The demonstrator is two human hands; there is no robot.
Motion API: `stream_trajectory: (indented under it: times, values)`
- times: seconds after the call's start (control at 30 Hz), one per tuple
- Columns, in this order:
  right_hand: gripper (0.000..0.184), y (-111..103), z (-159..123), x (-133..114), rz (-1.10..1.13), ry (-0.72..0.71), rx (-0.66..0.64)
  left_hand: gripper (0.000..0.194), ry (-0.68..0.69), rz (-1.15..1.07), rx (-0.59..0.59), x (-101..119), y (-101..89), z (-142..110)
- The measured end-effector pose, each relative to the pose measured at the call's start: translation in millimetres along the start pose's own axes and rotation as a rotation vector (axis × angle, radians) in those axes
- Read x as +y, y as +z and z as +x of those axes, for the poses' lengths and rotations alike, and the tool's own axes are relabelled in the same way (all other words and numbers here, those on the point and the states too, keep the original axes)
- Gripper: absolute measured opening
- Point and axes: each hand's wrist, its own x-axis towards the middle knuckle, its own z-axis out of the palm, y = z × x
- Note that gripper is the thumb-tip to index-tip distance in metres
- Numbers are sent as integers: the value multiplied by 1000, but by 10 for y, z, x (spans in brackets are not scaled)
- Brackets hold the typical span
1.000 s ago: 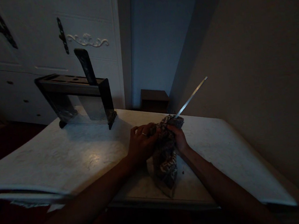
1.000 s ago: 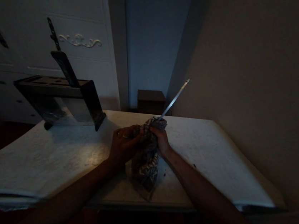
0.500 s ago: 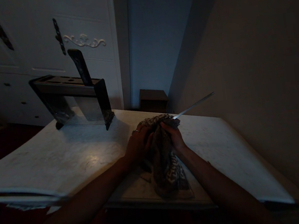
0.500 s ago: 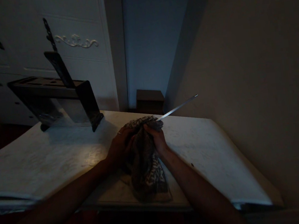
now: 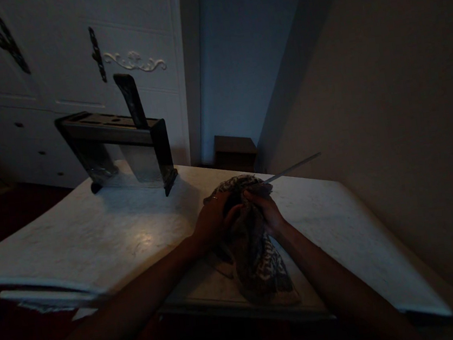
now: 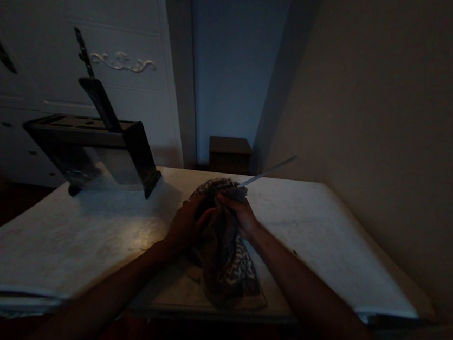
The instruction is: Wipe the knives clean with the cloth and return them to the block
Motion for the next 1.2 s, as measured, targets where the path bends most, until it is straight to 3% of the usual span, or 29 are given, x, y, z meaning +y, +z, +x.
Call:
stream_trajectory:
  times: [0.23, 0.47, 0.83, 0.97, 1.2]
  values:
    - [47, 0, 13, 29, -24, -6, -17, 34, -134, -140, -10, 75, -53, 46]
    - [56, -27, 77, 53, 37, 21, -32, 33, -198, -353, 80, 80, -54, 95]
    - [53, -60, 112, 106, 53, 46, -56, 34, -294, -573, 258, 125, -132, 123]
    - [55, -47, 91, 106, 29, 31, -32, 42, -331, -726, 265, 117, -149, 125]
    - [40, -100, 153, 55, 96, 38, 44, 57, -381, -963, 397, 45, -245, 196]
